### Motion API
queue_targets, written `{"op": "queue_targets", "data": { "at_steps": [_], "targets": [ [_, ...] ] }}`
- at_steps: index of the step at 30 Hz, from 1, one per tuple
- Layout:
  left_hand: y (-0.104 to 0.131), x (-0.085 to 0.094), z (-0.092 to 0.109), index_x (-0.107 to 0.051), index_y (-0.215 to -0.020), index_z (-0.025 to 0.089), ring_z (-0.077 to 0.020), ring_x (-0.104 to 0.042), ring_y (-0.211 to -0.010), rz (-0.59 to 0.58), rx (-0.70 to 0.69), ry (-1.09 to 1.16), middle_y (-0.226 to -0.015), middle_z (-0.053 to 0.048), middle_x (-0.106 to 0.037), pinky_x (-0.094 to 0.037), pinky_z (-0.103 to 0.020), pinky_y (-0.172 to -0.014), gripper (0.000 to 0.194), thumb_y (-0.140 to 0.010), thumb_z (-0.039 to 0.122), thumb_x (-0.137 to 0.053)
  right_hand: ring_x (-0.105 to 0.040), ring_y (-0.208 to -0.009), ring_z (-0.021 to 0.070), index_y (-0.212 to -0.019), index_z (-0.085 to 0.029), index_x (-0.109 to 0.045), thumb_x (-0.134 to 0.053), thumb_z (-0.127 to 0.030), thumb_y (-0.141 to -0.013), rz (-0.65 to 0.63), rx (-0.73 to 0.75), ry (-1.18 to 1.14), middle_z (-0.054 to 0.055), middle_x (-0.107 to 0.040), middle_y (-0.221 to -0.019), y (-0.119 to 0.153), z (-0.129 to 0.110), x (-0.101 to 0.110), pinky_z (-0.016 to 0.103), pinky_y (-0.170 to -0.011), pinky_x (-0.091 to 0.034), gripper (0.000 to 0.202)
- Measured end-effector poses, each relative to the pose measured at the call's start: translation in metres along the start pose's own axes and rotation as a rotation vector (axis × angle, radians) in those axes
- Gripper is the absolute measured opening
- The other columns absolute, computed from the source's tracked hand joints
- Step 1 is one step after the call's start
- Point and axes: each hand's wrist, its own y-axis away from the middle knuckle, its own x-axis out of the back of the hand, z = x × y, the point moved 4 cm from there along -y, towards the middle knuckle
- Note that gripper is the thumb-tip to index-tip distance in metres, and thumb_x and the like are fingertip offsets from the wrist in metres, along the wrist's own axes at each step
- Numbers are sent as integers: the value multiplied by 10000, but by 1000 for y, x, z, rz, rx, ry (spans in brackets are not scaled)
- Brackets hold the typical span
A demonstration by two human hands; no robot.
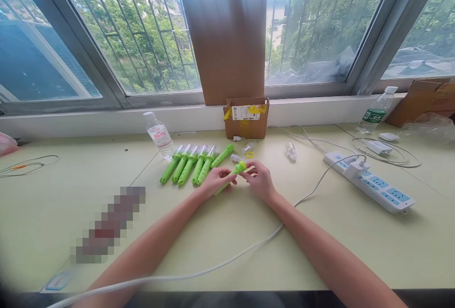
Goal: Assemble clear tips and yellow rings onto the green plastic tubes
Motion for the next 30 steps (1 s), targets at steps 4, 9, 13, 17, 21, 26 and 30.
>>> {"op": "queue_targets", "data": {
  "at_steps": [4, 9, 13, 17, 21, 26, 30],
  "targets": [
    [1, -2, 0, -633, -873, 128, -99, -583, -470, -34, 10, -29, -774, -61, -682, -424, -196, -422, 448, -791, 559, -538, -655, -648, 192, -864, -212, -506, -690, -490, -704, -11, -39, -17, 6, -612, -723, 0, -1, 0, 308, -514, -559, 370],
    [1, -3, 1, -620, -859, 122, -80, -521, -400, -61, -1, -47, -697, -48, -658, -394, -193, -394, 496, -813, 595, -477, -660, -675, 167, -859, -215, -495, -704, -468, -694, -15, -5, -12, 55, -607, -1040, -1, -5, -1, 293, -514, -564, 367],
    [1, -1, 1, -622, -873, 121, -69, -495, -382, -69, 2, -45, -678, -40, -648, -374, -187, -383, 513, -807, 608, -474, -671, -719, 180, -886, -223, -485, -701, -459, -696, -41, -7, -27, 54, -596, -1082, -1, -5, -2, 293, -520, -571, 373],
    [1, 1, 1, -634, -876, 124, -63, -473, -383, -106, 22, -4, -698, -49, -661, -351, -187, -368, 520, -814, 610, -459, -679, -751, 197, -906, -229, -485, -686, -473, -710, -59, -29, -46, 40, -623, -1007, -1, -4, -3, 305, -544, -580, 373],
    [1, 2, 3, -619, -892, 133, -53, -428, -348, -111, 27, -1, -691, -44, -664, -309, -186, -329, 489, -801, 597, -493, -683, -744, 206, -909, -228, -486, -683, -461, -722, -43, -5, -59, 26, -647, -880, 0, -4, -4, 317, -568, -579, 358],
    [0, 2, 1, -536, -923, 173, -62, -461, -363, -56, 16, 26, -728, -16, -667, -318, -181, -328, 434, -665, 477, -709, -679, -660, 197, -893, -222, -484, -686, -440, -727, -8, 29, -64, 33, -660, -837, 2, -5, -5, 317, -550, -562, 340],
    [-1, 1, -2, -528, -780, 171, -85, -533, -444, 76, -3, 27, -714, 7, -615, -354, -184, -358, 386, -619, 445, -746, -670, -605, 182, -876, -219, -482, -692, -469, -711, 27, 10, -63, 33, -664, -822, 1, -4, -4, 305, -534, -552, 366]
  ]
}}
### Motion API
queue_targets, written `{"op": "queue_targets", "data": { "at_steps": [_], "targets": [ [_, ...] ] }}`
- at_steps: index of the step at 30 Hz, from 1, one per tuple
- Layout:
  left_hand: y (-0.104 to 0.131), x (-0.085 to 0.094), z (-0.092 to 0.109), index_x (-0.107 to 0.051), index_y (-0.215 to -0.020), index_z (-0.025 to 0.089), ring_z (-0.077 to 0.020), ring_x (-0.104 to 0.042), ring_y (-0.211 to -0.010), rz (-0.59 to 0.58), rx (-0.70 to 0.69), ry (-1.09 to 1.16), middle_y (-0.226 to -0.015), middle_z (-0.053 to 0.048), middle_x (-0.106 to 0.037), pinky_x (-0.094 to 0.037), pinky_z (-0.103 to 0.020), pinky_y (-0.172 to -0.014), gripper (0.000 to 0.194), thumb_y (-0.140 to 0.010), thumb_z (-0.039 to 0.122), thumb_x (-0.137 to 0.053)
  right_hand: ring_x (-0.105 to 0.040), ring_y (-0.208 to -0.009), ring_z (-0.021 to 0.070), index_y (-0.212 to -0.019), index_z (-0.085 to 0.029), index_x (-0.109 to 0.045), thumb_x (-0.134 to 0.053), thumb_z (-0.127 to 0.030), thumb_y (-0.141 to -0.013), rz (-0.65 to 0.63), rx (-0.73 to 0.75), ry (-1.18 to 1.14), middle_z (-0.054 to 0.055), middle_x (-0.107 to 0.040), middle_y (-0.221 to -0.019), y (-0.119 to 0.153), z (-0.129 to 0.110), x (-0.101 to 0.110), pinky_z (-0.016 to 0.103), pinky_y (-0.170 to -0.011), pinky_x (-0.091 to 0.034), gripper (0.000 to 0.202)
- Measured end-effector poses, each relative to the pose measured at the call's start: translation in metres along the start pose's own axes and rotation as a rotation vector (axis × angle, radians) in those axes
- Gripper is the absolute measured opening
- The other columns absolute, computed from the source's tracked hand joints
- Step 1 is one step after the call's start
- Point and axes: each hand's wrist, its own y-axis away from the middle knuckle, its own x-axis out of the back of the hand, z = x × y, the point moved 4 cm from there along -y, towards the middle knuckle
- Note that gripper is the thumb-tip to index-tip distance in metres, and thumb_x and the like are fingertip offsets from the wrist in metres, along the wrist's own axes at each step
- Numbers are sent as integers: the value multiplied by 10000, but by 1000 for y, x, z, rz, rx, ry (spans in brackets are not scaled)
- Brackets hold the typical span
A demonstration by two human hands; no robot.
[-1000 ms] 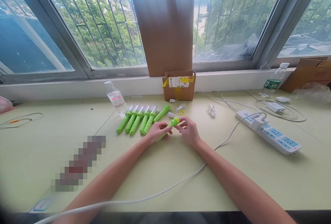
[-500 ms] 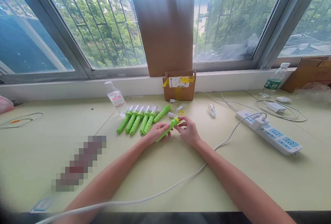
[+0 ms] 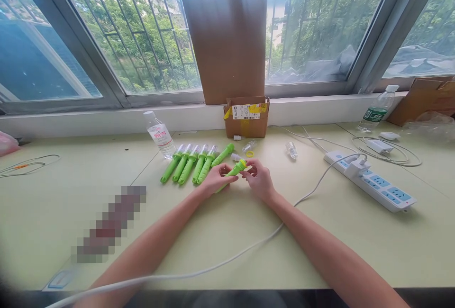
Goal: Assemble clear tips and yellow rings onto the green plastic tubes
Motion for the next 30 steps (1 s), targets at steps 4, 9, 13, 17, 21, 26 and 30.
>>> {"op": "queue_targets", "data": {
  "at_steps": [4, 9, 13, 17, 21, 26, 30],
  "targets": [
    [3, -5, 1, -606, -766, 160, -88, -495, -441, 102, -30, -89, -584, 21, -545, -352, -199, -382, 383, -686, 531, -660, -668, -583, 175, -850, -216, -476, -718, -537, -647, -6, -123, -62, 13, -651, -780, -3, 6, 3, 278, -496, -545, 450],
    [5, -8, 3, -630, -767, 157, -93, -469, -434, 155, -48, -221, -559, 16, -548, -348, -221, -405, 404, -712, 557, -617, -669, -575, 175, -818, -206, -459, -759, -565, -562, -49, -244, -168, 4, -629, -779, -7, 15, 4, 263, -456, -540, 533],
    [5, -5, 4, -597, -912, 166, -124, -542, -541, 240, -124, -351, -652, 1, -602, -413, -239, -505, 366, -719, 474, -645, -665, -567, 168, -814, -201, -459, -785, -516, -555, -47, -266, -197, -6, -614, -771, -7, 15, 3, 255, -454, -537, 522],
    [8, -6, 9, -573, -993, 191, -165, -601, -762, 287, -318, -590, -862, -31, -645, -455, -271, -683, 283, -737, 295, -635, -657, -559, 155, -806, -201, -464, -794, -478, -564, -8, -266, -206, -11, -614, -773, -7, 12, 4, 249, -452, -534, 494],
    [8, -4, 9, -581, -982, 199, -190, -601, -863, 318, -360, -745, -976, -50, -638, -446, -290, -746, 226, -756, 206, -589, -648, -534, 149, -789, -199, -476, -784, -494, -569, 33, -254, -179, -12, -620, -737, -6, 11, 6, 244, -447, -529, 480],
    [7, -2, 7, -600, -988, 197, -191, -604, -865, 299, -359, -722, -976, -56, -652, -448, -293, -763, 208, -795, 271, -580, -656, -541, 165, -795, -201, -481, -771, -537, -559, 34, -252, -150, 6, -637, -748, -7, 14, 7, 262, -447, -540, 502],
    [7, -2, 7, -620, -970, 206, -188, -605, -820, 269, -353, -681, -937, -48, -669, -441, -286, -733, 209, -793, 313, -586, -655, -538, 167, -780, -205, -483, -786, -512, -550, 4, -284, -139, 5, -641, -735, -8, 19, 8, 273, -459, -547, 489]
  ]
}}
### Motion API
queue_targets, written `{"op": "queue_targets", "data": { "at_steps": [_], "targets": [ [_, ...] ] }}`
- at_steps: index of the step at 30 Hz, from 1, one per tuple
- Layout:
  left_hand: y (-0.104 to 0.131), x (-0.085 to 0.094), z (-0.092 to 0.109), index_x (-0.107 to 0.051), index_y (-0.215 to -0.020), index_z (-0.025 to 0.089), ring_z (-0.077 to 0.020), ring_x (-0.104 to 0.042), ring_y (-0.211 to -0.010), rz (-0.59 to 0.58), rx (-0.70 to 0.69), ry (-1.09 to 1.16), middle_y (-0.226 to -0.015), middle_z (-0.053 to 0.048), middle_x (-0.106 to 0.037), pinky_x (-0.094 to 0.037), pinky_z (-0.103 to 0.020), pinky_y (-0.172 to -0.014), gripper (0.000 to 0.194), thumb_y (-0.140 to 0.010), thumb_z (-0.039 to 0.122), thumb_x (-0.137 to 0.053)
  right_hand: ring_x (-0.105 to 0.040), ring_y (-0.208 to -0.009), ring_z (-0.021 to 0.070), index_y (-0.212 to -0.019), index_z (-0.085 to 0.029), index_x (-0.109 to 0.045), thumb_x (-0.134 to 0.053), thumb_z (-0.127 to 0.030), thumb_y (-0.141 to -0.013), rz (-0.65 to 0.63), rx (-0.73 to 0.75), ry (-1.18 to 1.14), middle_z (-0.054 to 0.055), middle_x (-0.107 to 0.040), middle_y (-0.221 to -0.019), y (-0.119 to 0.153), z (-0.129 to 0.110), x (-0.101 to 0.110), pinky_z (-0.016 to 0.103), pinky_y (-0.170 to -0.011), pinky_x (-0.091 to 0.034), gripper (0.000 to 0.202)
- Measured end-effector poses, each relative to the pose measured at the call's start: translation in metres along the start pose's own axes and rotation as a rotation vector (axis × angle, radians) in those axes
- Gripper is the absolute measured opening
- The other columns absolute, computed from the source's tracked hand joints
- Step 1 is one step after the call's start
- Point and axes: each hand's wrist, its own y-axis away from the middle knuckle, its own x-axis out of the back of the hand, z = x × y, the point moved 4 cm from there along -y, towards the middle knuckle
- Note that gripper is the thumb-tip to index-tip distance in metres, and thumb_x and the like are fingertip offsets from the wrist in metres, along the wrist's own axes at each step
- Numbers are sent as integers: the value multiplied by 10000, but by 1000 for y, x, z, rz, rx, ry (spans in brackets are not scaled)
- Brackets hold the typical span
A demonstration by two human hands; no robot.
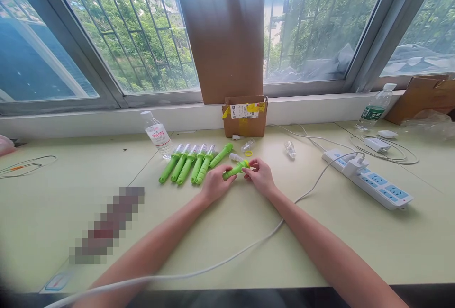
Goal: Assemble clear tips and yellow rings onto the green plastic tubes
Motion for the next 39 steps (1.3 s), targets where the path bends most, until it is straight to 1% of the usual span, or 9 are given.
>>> {"op": "queue_targets", "data": {
  "at_steps": [6, 11, 17, 19, 22, 24, 28, 32, 39],
  "targets": [
    [-2, 2, -8, -644, -885, 205, -163, -588, -707, 0, 96, 140, -844, -27, -676, -430, -267, -670, 229, -737, 381, -642, -658, -560, 164, -799, -211, -490, -767, -484, -591, -46, -9, 40, 1, -645, -739, 0, -1, 0, 278, -487, -556, 441],
    [-6, 2, -16, -639, -870, 182, -167, -590, -731, -15, 153, 211, -856, -34, -669, -438, -264, -638, 284, -726, 427, -640, -663, -591, 165, -831, -211, -499, -745, -466, -622, -66, -5, 61, 24, -656, -826, 1, -3, 0, 284, -504, -559, 412],
    [-6, 3, -16, -627, -852, 167, -174, -596, -746, -27, 173, 302, -837, -43, -661, -457, -271, -650, 318, -712, 452, -647, -669, -632, 180, -835, -214, -520, -737, -482, -622, -64, 7, 66, 19, -647, -815, 2, -5, 0, 280, -494, -561, 405],
    [-5, 2, -16, -612, -850, 163, -150, -584, -672, -52, 192, 356, -825, -41, -655, -452, -253, -585, 337, -713, 469, -645, -668, -637, 176, -851, -211, -523, -743, -493, -611, -65, 13, 61, 21, -637, -853, 2, -5, 0, 274, -487, -561, 430],
    [-5, -1, -16, -586, -856, 163, -99, -530, -523, -116, 243, 454, -796, -29, -644, -412, -221, -463, 365, -720, 498, -634, -660, -647, 162, -889, -205, -521, -746, -495, -608, -73, 28, 61, 27, -606, -923, 3, -7, 0, 266, -486, -563, 462],
    [-5, -1, -16, -572, -855, 165, -77, -498, -468, -137, 276, 501, -774, -20, -640, -393, -208, -423, 369, -719, 502, -638, -651, -649, 150, -902, -204, -518, -746, -486, -612, -78, 34, 64, 26, -587, -942, 3, -7, -1, 261, -492, -563, 465],
    [-4, -1, -16, -550, -849, 164, -57, -463, -405, -169, 333, 546, -725, -10, -639, -360, -190, -376, 368, -721, 496, -645, -637, -650, 138, -911, -210, -519, -738, -461, -627, -81, 42, 72, 14, -557, -941, 4, -8, -1, 257, -494, -559, 437],
    [-3, -1, -15, -527, -851, 167, -54, -461, -364, -217, 377, 583, -732, -14, -646, -302, -179, -327, 379, -734, 513, -631, -629, -656, 134, -914, -218, -518, -725, -444, -645, -79, 54, 78, 2, -526, -926, 5, -9, -2, 245, -478, -551, 408],
    [-2, -1, -12, -511, -840, 163, -51, -465, -369, -260, 434, 691, -735, -21, -650, -295, -168, -311, 406, -715, 522, -654, -624, -667, 134, -905, -224, -509, -720, -440, -654, -83, 65, 58, -6, -511, -915, 4, -8, -1, 225, -449, -534, 392]
  ]
}}
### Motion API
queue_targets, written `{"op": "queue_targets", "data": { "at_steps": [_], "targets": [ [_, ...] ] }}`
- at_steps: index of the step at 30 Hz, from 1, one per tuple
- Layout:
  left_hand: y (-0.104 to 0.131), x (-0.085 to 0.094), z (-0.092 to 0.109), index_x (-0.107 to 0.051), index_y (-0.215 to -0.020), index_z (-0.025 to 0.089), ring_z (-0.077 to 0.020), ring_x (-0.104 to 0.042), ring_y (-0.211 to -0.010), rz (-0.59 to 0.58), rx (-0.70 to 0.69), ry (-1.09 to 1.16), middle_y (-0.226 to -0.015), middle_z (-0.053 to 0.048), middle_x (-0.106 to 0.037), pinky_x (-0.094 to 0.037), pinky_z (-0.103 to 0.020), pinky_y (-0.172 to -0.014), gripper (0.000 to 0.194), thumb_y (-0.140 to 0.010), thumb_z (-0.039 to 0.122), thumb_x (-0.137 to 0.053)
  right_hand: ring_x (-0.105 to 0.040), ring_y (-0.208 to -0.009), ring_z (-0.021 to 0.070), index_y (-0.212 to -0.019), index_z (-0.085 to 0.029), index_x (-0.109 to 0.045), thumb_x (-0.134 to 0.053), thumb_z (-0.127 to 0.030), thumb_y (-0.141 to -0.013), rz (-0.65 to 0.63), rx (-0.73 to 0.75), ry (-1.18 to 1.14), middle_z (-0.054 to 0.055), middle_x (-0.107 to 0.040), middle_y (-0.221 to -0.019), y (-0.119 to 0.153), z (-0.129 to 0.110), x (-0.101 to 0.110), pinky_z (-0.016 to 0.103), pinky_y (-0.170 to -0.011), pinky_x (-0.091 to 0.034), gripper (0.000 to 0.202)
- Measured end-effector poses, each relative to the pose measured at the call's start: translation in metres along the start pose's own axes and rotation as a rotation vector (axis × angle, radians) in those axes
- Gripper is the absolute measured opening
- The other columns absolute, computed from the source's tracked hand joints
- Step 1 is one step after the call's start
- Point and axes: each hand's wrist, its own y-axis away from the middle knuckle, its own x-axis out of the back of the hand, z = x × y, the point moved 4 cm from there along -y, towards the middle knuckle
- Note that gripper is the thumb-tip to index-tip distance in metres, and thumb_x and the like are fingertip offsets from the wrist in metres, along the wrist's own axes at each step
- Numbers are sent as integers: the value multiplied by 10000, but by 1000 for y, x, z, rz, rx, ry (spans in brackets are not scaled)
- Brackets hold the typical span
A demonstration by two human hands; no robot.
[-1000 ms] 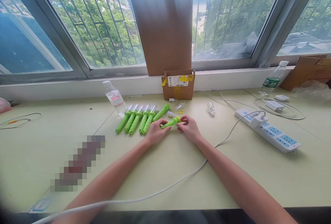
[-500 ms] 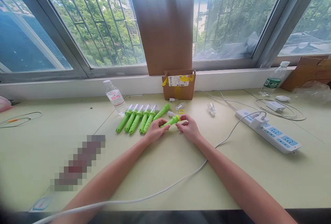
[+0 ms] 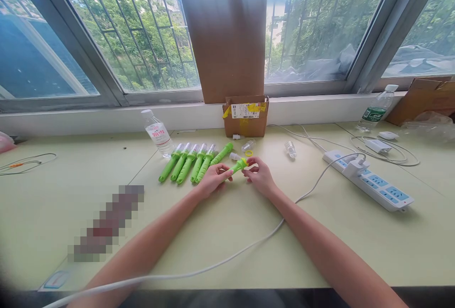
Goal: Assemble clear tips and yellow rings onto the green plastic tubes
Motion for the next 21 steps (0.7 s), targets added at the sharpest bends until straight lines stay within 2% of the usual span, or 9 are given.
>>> {"op": "queue_targets", "data": {
  "at_steps": [11, 17, 21],
  "targets": [
    [2, -1, 3, -526, -820, 160, -44, -451, -357, -47, 91, 110, -698, -18, -645, -289, -176, -312, 416, -685, 523, -680, -615, -666, 131, -901, -227, -516, -716, -504, -652, 25, 7, 13, 3, -505, -949, 3, -3, 1, 237, -439, -541, 423],
    [3, -1, 5, -532, -810, 168, -46, -441, -359, -72, 135, 141, -697, -13, -654, -290, -183, -323, 401, -688, 524, -670, -644, -742, 182, -914, -231, -508, -715, -521, -648, 11, -7, -7, 6, -579, -874, 3, -4, 0, 250, -451, -560, 445],
    [4, -2, 6, -537, -811, 166, -47, -443, -356, -68, 141, 118, -709, -18, -667, -293, -189, -332, 406, -690, 534, -659, -664, -716, 174, -894, -222, -498, -721, -486, -663, 6, 25, -40, 10, -601, -910, 3, -3, -1, 262, -495, -572, 416]
  ]
}}
